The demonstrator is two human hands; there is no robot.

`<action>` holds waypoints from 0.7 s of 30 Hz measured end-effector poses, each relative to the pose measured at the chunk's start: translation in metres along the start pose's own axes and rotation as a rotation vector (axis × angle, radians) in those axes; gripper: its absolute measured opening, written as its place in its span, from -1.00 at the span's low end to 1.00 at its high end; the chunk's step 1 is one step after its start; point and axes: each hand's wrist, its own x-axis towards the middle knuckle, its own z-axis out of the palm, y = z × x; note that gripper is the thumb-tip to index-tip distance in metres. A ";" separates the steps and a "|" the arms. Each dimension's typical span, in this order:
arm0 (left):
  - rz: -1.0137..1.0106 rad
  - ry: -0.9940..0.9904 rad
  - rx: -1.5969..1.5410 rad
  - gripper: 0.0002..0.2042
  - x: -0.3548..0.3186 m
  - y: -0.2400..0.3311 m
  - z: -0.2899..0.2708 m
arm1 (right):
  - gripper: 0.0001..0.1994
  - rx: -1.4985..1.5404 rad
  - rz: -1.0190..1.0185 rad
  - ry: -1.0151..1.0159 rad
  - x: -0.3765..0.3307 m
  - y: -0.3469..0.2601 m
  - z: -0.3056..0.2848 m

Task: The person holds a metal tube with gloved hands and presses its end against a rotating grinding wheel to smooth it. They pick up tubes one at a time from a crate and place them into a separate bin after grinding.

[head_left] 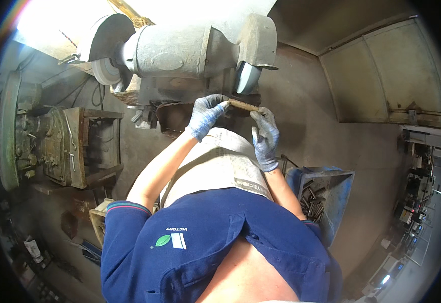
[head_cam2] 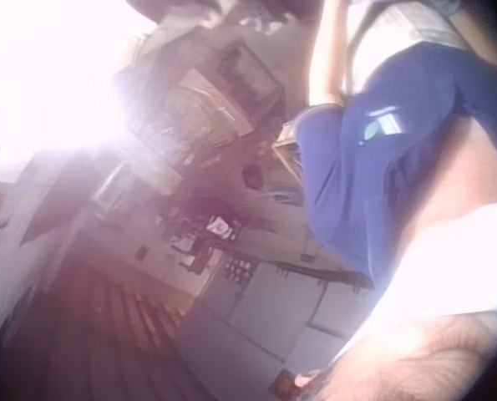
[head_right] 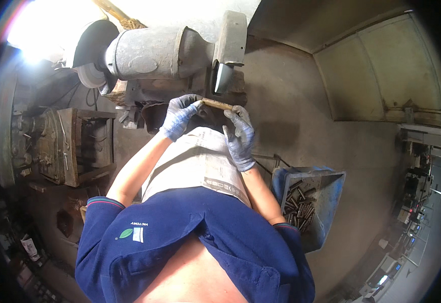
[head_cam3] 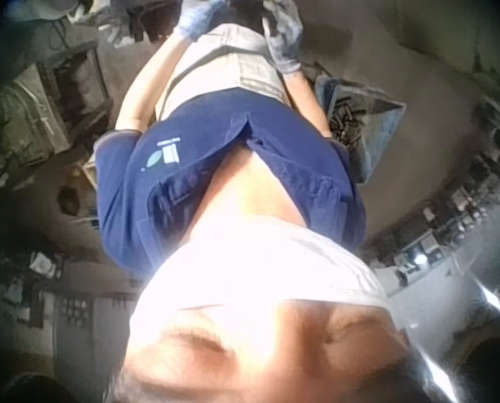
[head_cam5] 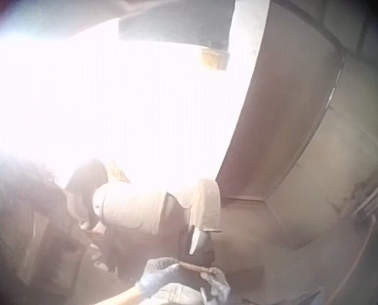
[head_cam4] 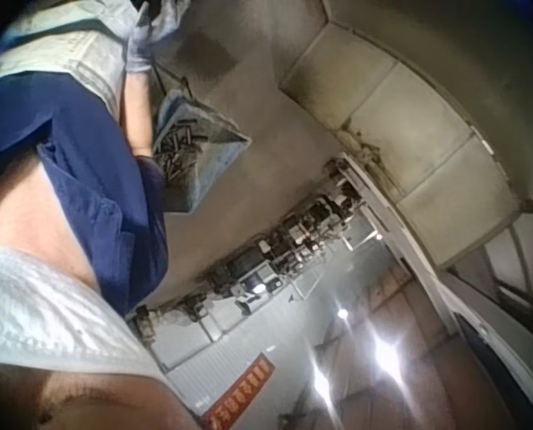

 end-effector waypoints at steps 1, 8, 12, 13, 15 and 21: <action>-0.004 -0.001 -0.037 -0.86 0.004 -0.003 0.000 | -0.70 -0.023 0.019 -0.007 0.001 0.005 -0.002; -0.026 0.139 -0.002 -0.89 0.029 -0.024 0.013 | -0.72 -0.228 0.043 -0.031 0.010 0.044 -0.016; -0.083 0.197 -0.160 -0.89 0.040 -0.042 0.028 | -0.78 -0.255 0.171 -0.014 0.013 0.056 -0.029; -0.076 0.199 -0.141 -0.90 0.041 -0.045 0.029 | -0.79 -0.339 0.072 -0.026 0.014 0.059 -0.031; -0.057 0.205 -0.105 -0.90 0.043 -0.048 0.030 | -0.79 -0.276 0.135 -0.001 0.015 0.057 -0.031; -0.092 0.268 -0.093 -0.92 0.042 -0.045 0.013 | -0.77 -0.122 0.218 0.020 0.022 0.047 -0.008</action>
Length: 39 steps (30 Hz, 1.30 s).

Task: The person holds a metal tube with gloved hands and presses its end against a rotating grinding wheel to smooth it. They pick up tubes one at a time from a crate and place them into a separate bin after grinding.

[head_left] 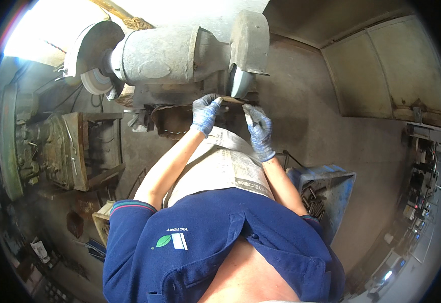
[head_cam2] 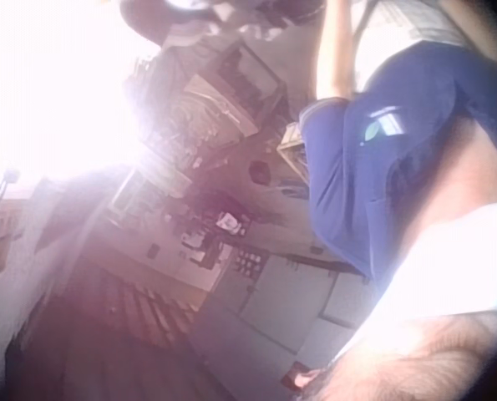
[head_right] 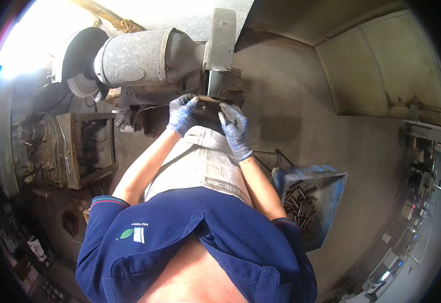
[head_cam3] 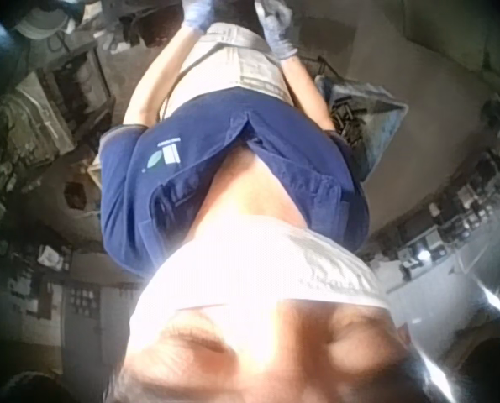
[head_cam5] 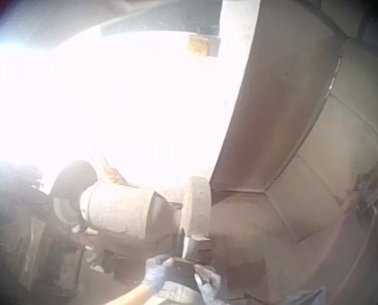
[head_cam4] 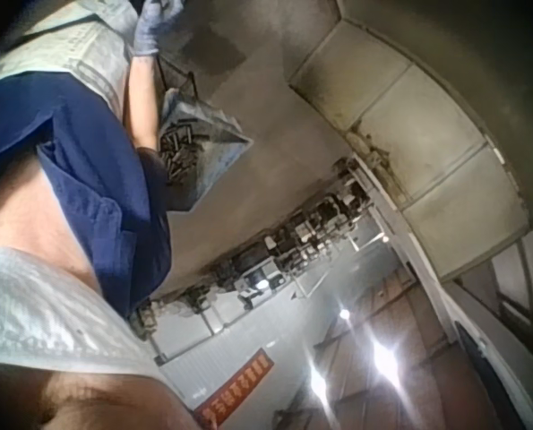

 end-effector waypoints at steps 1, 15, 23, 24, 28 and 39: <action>0.019 0.003 0.009 -0.92 0.000 0.002 -0.005 | -0.76 0.007 0.008 -0.005 0.001 -0.004 0.005; -0.014 -0.031 0.010 -0.94 0.009 -0.007 0.013 | -0.82 0.000 0.038 0.005 0.001 0.029 -0.015; -0.049 0.063 -0.001 -0.91 0.008 0.012 -0.014 | -0.78 0.149 0.087 -0.093 0.004 0.026 0.016; -0.024 0.065 0.054 -0.91 0.011 0.012 -0.020 | -0.76 0.163 0.101 -0.117 0.005 0.033 0.019; 0.049 0.030 0.193 -0.90 0.010 0.018 -0.034 | -0.76 0.499 0.167 -0.121 0.003 0.043 0.030; 0.049 -0.249 -0.106 -0.83 -0.079 0.051 -0.037 | -0.49 -0.077 -0.357 -0.258 -0.040 -0.058 -0.016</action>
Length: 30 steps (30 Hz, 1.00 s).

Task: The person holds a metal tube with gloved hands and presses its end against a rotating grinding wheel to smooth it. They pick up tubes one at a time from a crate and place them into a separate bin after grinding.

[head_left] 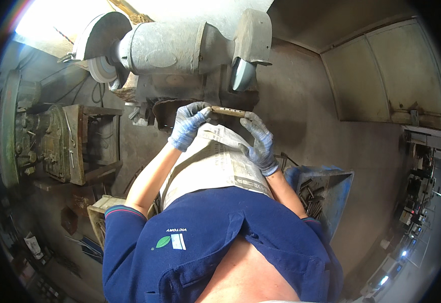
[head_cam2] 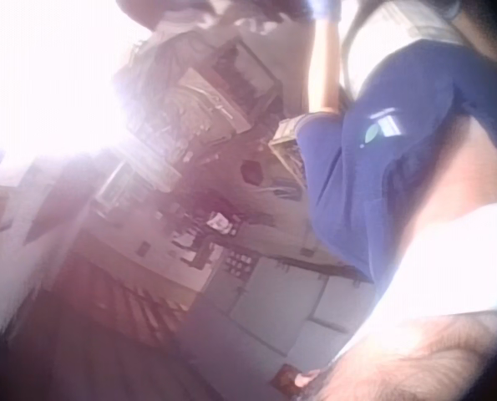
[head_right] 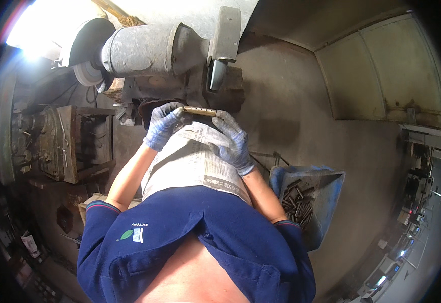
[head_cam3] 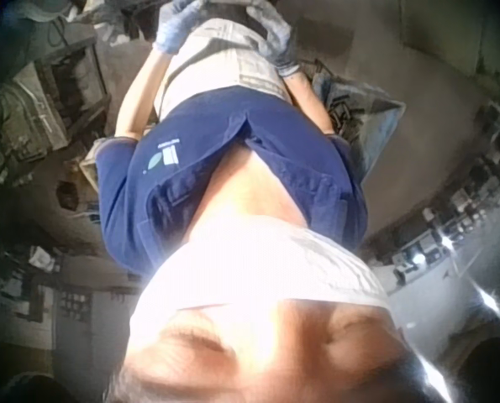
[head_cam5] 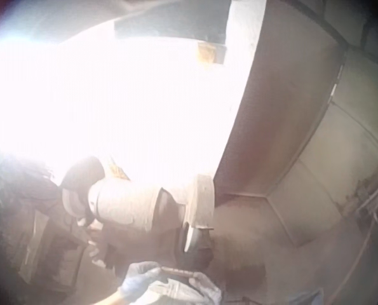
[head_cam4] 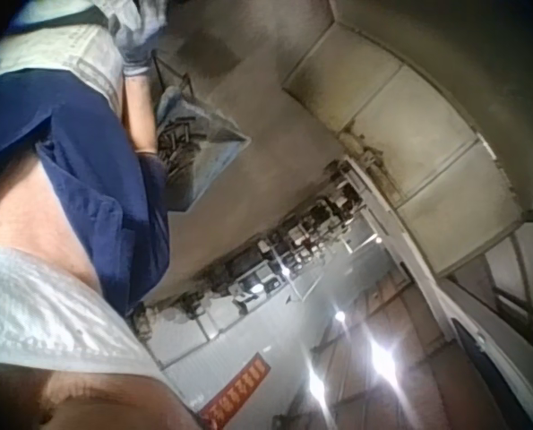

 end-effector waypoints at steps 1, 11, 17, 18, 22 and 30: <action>0.006 -0.024 -0.032 -0.81 -0.002 0.004 0.002 | -0.44 -0.119 -0.058 -0.010 0.001 -0.005 -0.002; 0.001 0.026 0.125 -0.87 0.001 0.020 0.015 | -0.48 -0.090 -0.116 -0.041 0.012 -0.016 -0.008; 0.128 0.011 0.252 -0.86 0.017 -0.003 0.007 | -0.68 0.067 0.098 0.047 0.001 0.012 0.002; 0.144 0.000 0.268 -0.86 0.018 -0.007 0.004 | -0.69 0.202 0.158 0.091 0.001 0.014 0.004; 0.078 -0.011 0.224 -0.86 0.024 -0.010 0.000 | -0.70 0.028 0.077 0.099 0.004 0.022 0.003; 0.062 0.049 0.270 -0.88 0.044 -0.035 0.000 | -0.75 -0.126 0.082 0.096 0.007 0.039 -0.002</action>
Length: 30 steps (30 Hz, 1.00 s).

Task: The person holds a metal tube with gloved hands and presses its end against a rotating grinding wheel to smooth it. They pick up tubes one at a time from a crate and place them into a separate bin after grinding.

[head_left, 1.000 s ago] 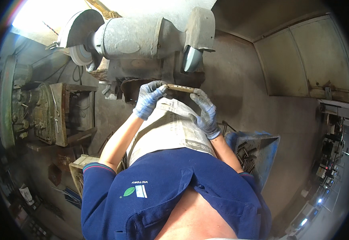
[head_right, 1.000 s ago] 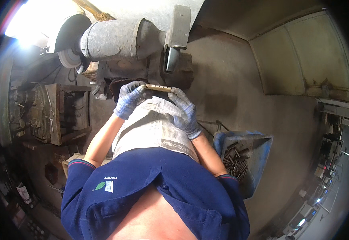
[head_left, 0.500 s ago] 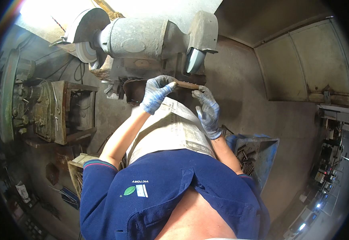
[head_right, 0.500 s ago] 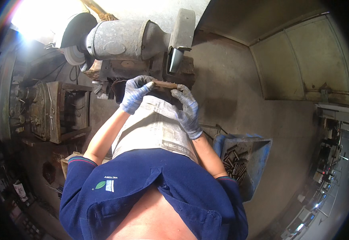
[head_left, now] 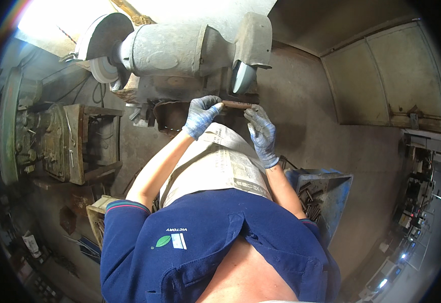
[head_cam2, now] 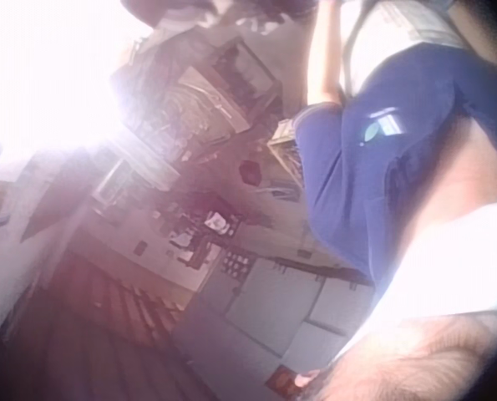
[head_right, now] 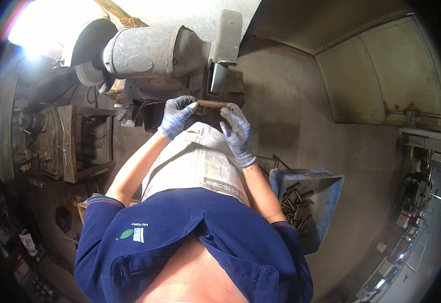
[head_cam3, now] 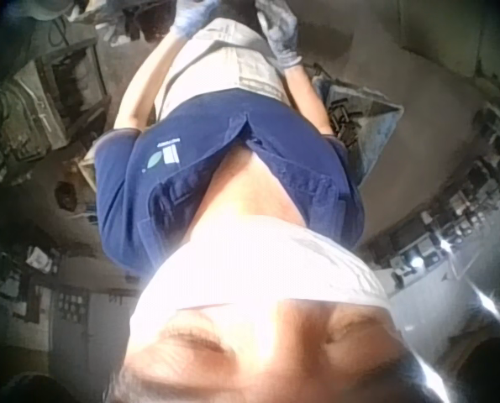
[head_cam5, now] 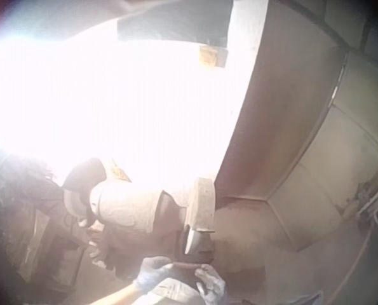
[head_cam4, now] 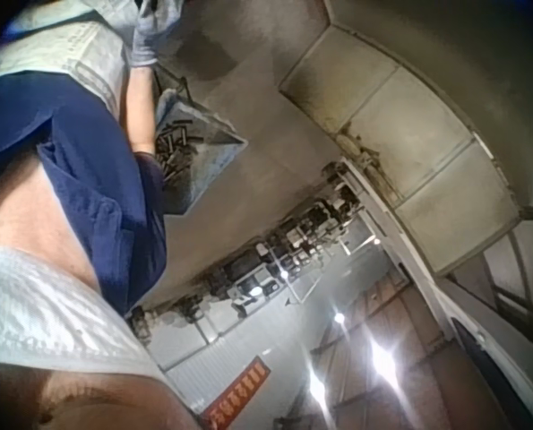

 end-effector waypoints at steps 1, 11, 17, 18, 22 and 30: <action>-0.011 0.007 -0.026 -0.88 0.001 0.001 0.003 | -0.76 -0.017 0.005 -0.003 -0.001 0.005 0.001; -0.122 0.097 -0.244 -0.94 0.036 -0.033 0.033 | -0.80 0.332 0.301 0.128 0.005 0.033 -0.003; -0.098 0.188 -0.136 -0.94 0.036 -0.028 0.017 | -0.82 0.301 0.232 0.129 0.013 0.034 0.018; -0.087 0.204 -0.122 -0.94 0.036 -0.030 0.010 | -0.82 0.334 0.259 0.123 0.014 0.033 0.023; -0.087 0.249 -0.140 -0.94 0.032 -0.017 0.001 | -0.82 0.310 0.235 0.122 0.017 0.039 0.042; -0.114 0.225 -0.131 -0.96 0.032 -0.014 0.003 | -0.83 0.367 0.299 0.090 0.011 0.063 0.042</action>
